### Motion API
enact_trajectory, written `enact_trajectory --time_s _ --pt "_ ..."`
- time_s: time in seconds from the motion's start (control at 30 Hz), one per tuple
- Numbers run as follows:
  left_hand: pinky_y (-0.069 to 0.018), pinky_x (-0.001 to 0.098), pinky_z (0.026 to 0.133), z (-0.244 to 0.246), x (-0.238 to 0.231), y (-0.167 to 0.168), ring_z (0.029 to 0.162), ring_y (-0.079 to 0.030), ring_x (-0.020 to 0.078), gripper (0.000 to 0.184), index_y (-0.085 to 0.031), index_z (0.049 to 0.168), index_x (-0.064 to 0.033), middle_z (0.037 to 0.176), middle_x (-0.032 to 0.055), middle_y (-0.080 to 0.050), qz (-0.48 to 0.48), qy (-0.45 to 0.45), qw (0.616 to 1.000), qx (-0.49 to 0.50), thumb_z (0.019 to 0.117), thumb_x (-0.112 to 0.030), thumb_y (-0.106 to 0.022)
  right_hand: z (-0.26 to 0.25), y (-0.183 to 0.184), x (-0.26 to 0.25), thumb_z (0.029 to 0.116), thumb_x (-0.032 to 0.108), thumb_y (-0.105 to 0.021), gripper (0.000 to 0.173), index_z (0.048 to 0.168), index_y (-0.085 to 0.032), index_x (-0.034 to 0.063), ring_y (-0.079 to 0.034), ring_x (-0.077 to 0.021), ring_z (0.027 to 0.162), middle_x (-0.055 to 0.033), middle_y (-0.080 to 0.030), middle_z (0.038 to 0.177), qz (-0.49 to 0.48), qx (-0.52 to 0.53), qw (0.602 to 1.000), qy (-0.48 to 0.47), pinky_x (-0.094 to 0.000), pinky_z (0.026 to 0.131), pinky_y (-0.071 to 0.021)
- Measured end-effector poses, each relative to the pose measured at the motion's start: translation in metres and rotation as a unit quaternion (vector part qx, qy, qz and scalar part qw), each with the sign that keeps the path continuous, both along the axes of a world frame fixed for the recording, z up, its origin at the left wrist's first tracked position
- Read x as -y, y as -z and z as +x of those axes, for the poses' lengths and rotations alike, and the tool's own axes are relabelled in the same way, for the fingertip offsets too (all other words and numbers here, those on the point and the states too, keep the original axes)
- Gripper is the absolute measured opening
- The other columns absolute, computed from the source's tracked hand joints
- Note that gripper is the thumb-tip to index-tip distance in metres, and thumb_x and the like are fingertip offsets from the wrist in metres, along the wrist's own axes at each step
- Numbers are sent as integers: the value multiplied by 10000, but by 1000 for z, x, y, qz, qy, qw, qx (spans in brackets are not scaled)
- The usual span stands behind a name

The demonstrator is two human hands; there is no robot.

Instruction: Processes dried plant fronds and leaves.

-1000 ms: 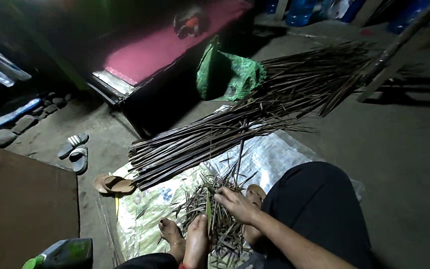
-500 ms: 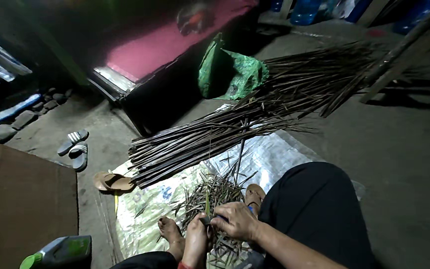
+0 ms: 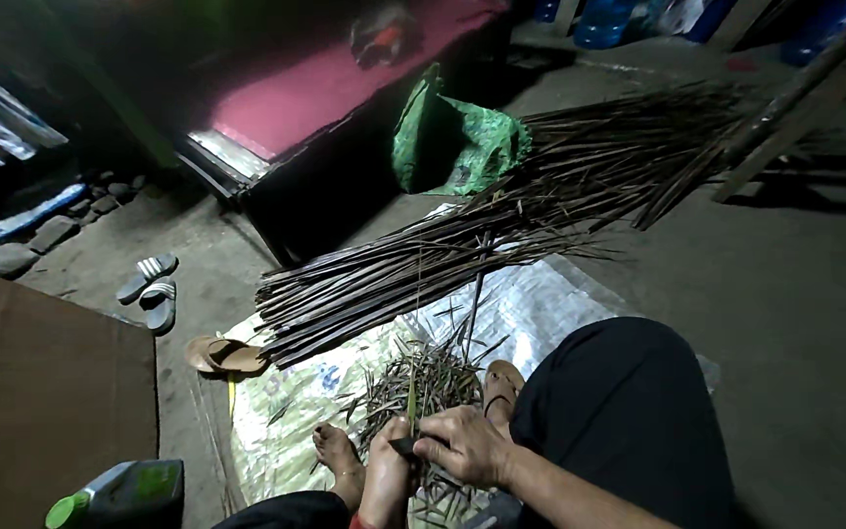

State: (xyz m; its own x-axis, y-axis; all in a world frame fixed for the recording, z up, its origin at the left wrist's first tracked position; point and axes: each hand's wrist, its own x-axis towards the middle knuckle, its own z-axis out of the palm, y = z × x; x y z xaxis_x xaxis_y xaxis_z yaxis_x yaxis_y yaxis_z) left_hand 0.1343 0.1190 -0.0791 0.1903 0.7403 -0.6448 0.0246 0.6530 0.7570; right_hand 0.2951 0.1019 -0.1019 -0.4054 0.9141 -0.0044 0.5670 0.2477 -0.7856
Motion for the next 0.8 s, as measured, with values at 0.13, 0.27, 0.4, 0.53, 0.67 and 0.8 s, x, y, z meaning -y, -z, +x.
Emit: enact_trajectory --time_s 0.13,0.27,0.4,0.53,0.67,0.8 --pt "-357 170 389 -1 4 2 407 -396 22 360 -551 873 -103 547 -56 -453 7 7 999 30 1121 -178 -301 14 12 -10 1054 469 -448 576 852 -683 -17 -709 -345 747 -178 -684 765 16 60 997 48 -555 651 -539" --pt "-339 174 386 2 7 -5 402 -365 22 345 -567 919 -79 552 -55 -429 5 39 999 3 1131 -195 -320 41 15 -32 1072 454 -431 561 969 -686 -36 -697 -380 853 -211 -691 855 -93 88 979 157 -591 777 -524" --pt "-334 179 382 2 5 0 400 -366 29 358 -569 919 -68 555 -44 -440 5 32 999 16 1133 -203 -315 37 3 -29 1066 415 -442 536 940 -685 -46 -681 -366 817 -205 -675 818 -81 45 985 144 -578 757 -513" --pt "-357 162 385 3 2 -7 404 -404 12 341 -567 884 -102 552 -62 -479 -1 6 1000 24 1119 -169 -328 9 3 -7 1060 442 -434 561 867 -670 -29 -669 -340 730 -179 -651 744 -50 4 998 31 -558 671 -506" --pt "-336 159 384 7 2 -21 404 -383 20 346 -539 856 -85 550 -50 -449 -22 12 1000 5 1123 -147 -329 17 7 -16 1060 456 -446 568 884 -683 -29 -705 -364 780 -195 -686 790 -35 59 996 48 -575 695 -527" --pt "-342 176 383 4 7 -3 401 -373 28 360 -562 903 -78 551 -47 -436 -3 32 999 11 1132 -201 -312 36 15 -32 1065 492 -429 586 948 -681 -25 -705 -390 878 -214 -699 873 -79 128 984 97 -594 770 -520"
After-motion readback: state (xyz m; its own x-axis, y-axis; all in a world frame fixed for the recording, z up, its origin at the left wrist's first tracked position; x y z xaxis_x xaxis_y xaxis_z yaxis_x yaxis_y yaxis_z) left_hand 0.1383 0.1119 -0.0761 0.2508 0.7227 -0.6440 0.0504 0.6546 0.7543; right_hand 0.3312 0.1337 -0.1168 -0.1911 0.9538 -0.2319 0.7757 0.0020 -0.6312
